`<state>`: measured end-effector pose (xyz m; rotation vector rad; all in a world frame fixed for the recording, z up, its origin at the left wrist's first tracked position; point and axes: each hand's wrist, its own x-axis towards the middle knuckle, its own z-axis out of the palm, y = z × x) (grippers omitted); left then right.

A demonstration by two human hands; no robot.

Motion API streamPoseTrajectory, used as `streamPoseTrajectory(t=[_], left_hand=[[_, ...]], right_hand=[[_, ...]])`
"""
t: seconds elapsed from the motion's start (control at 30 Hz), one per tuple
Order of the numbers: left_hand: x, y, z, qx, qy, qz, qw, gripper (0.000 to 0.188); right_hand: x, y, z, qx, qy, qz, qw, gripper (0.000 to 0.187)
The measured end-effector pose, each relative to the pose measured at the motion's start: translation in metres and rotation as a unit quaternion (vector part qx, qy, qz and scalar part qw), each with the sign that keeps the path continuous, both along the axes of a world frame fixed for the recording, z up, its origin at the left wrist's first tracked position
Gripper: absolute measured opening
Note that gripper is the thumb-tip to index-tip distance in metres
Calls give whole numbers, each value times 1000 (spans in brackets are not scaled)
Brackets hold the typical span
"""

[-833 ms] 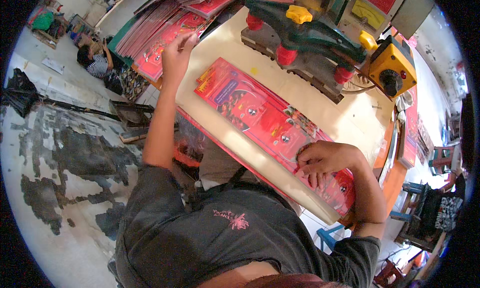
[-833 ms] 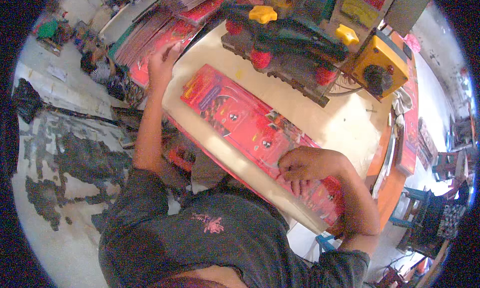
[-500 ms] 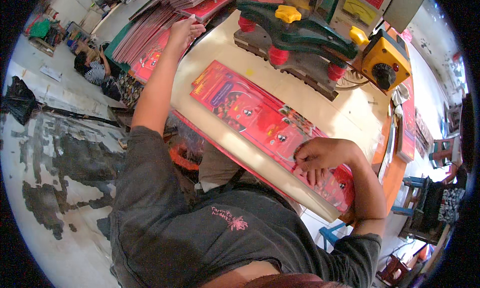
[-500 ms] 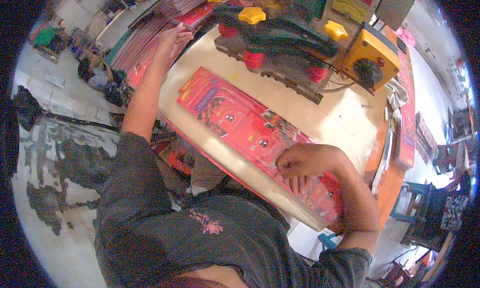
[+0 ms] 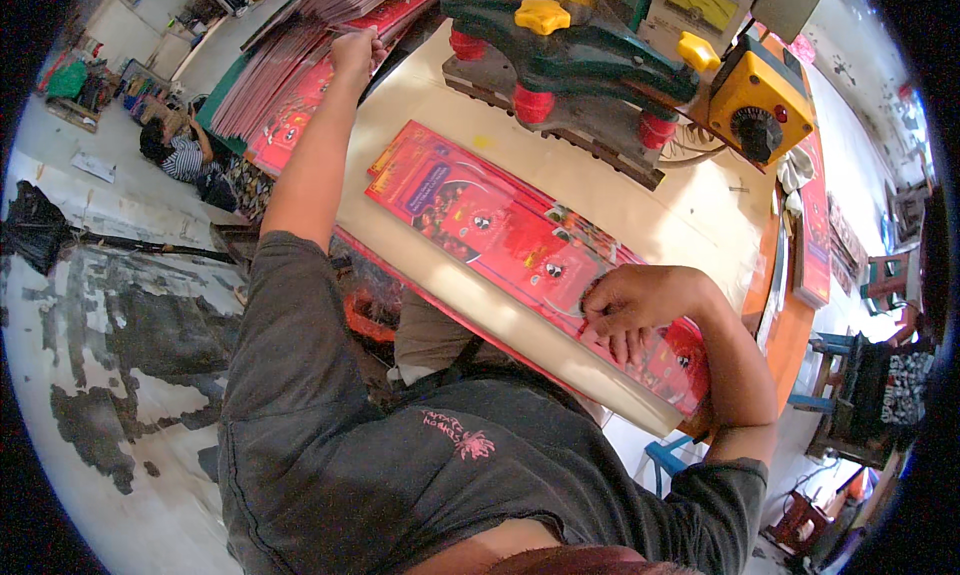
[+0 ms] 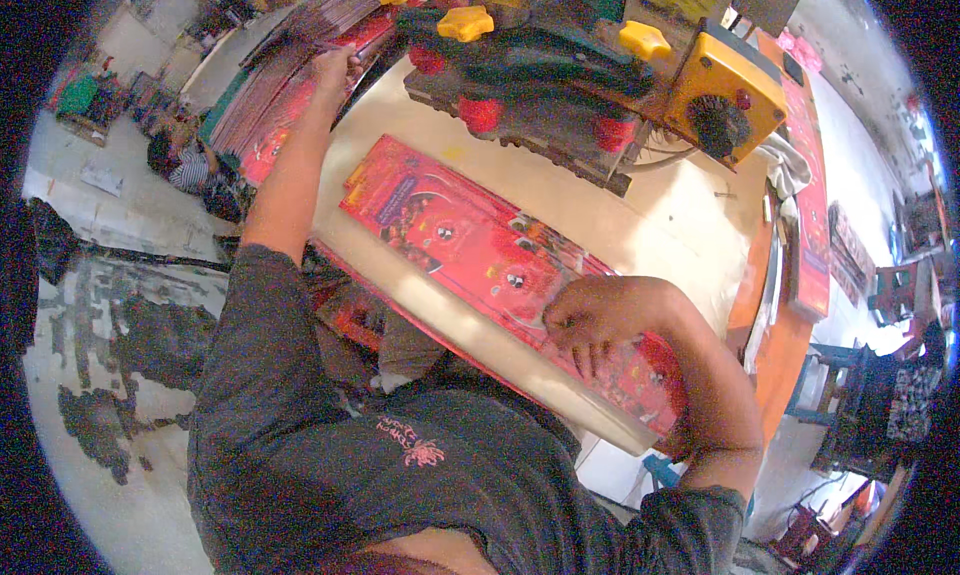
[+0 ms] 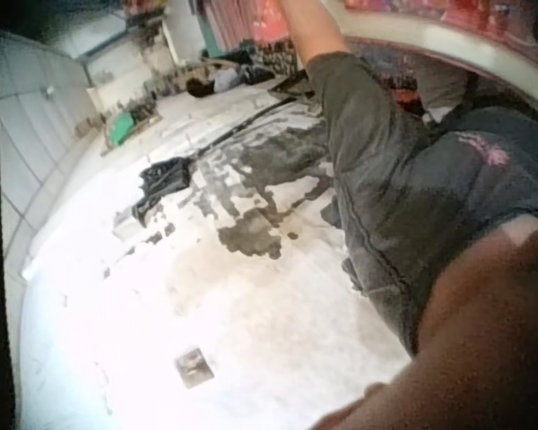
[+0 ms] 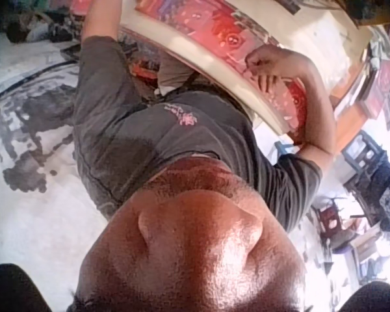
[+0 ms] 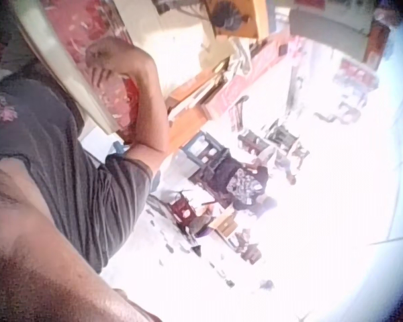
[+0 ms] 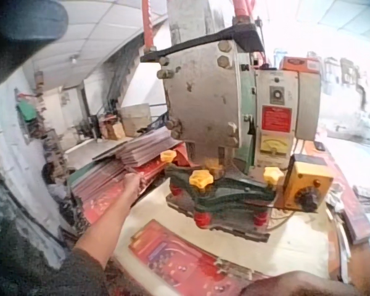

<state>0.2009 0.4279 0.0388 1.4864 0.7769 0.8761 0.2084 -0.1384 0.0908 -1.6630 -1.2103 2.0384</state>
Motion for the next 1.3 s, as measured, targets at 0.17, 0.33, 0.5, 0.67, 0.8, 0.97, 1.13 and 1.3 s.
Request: streamPoseTrajectory(t=[0.17, 0.33, 0.5, 0.67, 0.8, 0.97, 1.13, 1.3], left_hand=[[8, -6, 15, -47, -25, -6, 999, 20], [13, 11, 23, -142, -119, -39, 982, 12], [11, 29, 9, -221, -153, -81, 960, 9], [24, 11, -7, -220, -179, -71, 956, 12], [21, 15, -5, -233, -232, -48, 943, 12], [17, 8, 1, -179, -178, -48, 966, 15], [24, -1, 17, -83, -62, -72, 992, 22], [28, 19, 16, -184, -130, -120, 967, 24]], right_hand=[[2, -2, -2, -8, 17, -5, 1000, 28], [2, -1, -5, -11, 13, 1, 1000, 27], [2, -1, -6, 6, 12, 5, 1000, 27], [4, -2, -7, 10, 3, 2, 1000, 28], [1, 2, -1, -13, -2, 12, 1000, 28], [1, 3, -3, -9, 5, 4, 1000, 28], [1, 1, -2, -8, 0, -1, 1000, 28], [1, 1, -2, 7, 7, 8, 1000, 29]])
